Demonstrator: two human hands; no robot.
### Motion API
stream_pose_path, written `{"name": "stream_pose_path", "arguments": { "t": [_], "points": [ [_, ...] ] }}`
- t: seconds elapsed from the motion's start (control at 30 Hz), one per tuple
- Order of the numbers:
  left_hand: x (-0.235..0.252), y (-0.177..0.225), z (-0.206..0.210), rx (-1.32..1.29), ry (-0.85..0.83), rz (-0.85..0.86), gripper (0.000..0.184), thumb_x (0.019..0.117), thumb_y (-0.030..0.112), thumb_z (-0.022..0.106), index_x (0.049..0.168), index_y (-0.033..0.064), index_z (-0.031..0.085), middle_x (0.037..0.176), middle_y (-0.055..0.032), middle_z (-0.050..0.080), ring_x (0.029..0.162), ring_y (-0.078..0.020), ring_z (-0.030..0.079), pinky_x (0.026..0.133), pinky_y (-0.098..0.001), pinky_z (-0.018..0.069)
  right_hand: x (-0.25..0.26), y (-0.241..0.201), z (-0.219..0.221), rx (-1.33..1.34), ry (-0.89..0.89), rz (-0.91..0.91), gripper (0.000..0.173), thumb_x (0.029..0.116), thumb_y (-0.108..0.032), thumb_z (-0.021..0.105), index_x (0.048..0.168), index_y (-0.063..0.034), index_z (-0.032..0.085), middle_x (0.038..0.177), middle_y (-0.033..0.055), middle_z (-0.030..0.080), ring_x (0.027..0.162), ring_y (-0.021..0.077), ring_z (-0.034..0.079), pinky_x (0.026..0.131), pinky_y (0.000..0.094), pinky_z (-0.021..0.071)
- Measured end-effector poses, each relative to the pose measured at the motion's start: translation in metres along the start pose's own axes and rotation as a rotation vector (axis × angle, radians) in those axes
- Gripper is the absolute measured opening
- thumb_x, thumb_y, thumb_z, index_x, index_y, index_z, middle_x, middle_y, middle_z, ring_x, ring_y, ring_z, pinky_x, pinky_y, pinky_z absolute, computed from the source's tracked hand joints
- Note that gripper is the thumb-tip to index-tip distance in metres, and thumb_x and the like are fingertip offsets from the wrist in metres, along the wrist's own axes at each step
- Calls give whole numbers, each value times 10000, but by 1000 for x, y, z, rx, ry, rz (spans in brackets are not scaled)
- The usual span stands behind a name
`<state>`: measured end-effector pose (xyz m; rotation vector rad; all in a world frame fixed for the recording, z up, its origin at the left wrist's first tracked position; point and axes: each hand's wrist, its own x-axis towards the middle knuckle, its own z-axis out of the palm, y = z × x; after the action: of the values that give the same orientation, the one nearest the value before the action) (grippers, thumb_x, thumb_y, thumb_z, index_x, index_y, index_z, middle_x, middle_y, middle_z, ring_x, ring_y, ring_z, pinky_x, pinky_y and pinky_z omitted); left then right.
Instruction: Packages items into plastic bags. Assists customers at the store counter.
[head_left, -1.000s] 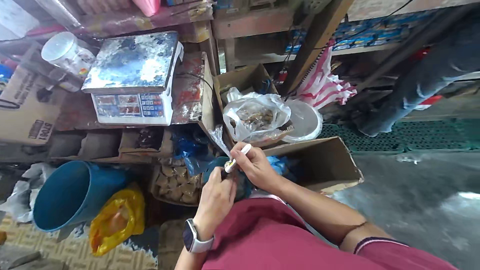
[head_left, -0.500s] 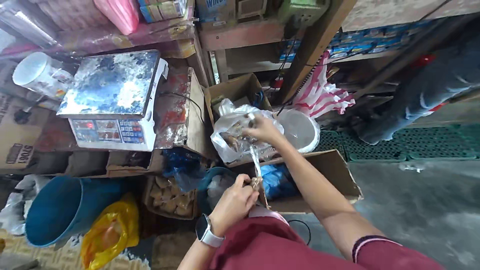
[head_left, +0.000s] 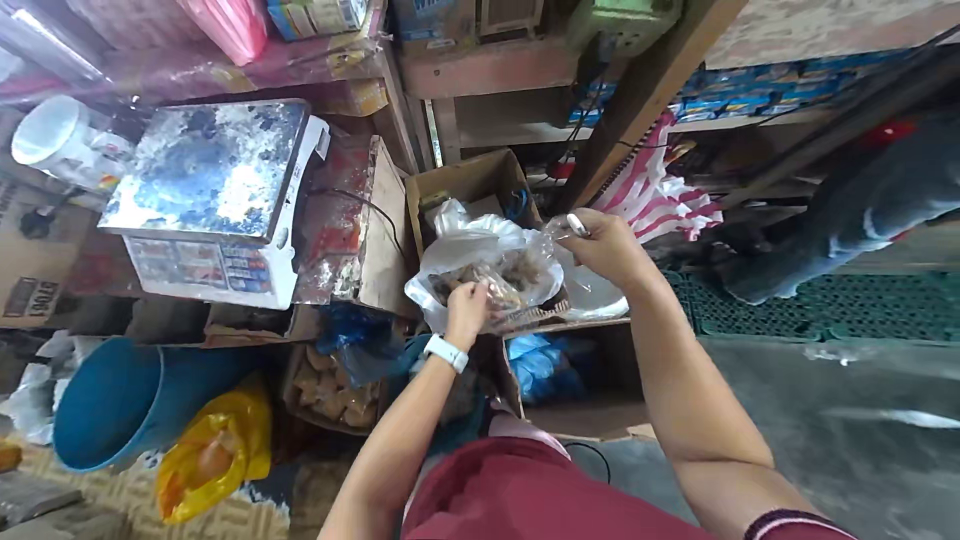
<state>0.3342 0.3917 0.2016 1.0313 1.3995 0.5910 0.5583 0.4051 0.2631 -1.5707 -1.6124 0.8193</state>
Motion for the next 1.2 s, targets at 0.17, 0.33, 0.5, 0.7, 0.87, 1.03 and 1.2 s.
{"name": "stream_pose_path", "arguments": {
  "t": [0.17,0.33,0.5,0.7,0.87,1.03,1.2],
  "points": [
    [2,-10,-9,-14,-62,-123,457,1123,300,394,1386,-63,488,1213,-252,613,797,-262,725,707,-393,630,-1,-39,0,43,-62,60,184,1057,-107,553,1167,-29,678,852,85,695,593,123,567,578,323,497],
    [-72,-32,-57,137,-363,98,358,1101,204,442,1320,-48,573,1151,-181,664,780,-186,703,683,-366,610,18,-132,9,153,-185,-231,191,1070,-163,535,1112,-16,649,934,45,727,804,89,717,782,301,622],
    [-127,-90,-123,71,-243,46,359,1100,226,433,1280,-39,597,1072,-149,677,762,-167,688,682,-351,597,79,-261,52,523,-216,-492,125,1045,-88,489,1065,-65,609,864,-59,739,762,58,724,765,263,633],
    [-195,-178,-203,-172,199,-43,326,1093,194,430,1238,-25,623,1116,-138,676,782,-163,700,687,-344,608,174,-387,160,531,-407,-342,150,1064,-93,495,1155,6,561,865,48,680,724,136,709,744,314,631],
    [-241,-243,-235,-387,527,-187,319,1103,162,428,1238,-65,606,1161,-198,646,813,-209,687,717,-368,592,220,-442,254,0,-356,-392,297,1031,-152,562,1249,47,594,1025,151,663,798,183,653,773,375,561],
    [-254,-276,-240,-481,577,-225,310,1106,147,420,1218,-70,611,1157,-208,637,840,-228,680,749,-388,585,233,-450,322,-192,-356,-337,361,1014,-208,626,1277,39,622,1196,263,643,999,358,650,897,552,508],
    [-243,-279,-244,-532,547,-199,297,1101,152,438,1220,-59,610,1152,-191,641,831,-208,676,741,-366,580,219,-460,326,-496,-576,-325,372,997,-225,688,1253,38,627,1097,235,652,864,295,614,805,497,509]
  ]
}}
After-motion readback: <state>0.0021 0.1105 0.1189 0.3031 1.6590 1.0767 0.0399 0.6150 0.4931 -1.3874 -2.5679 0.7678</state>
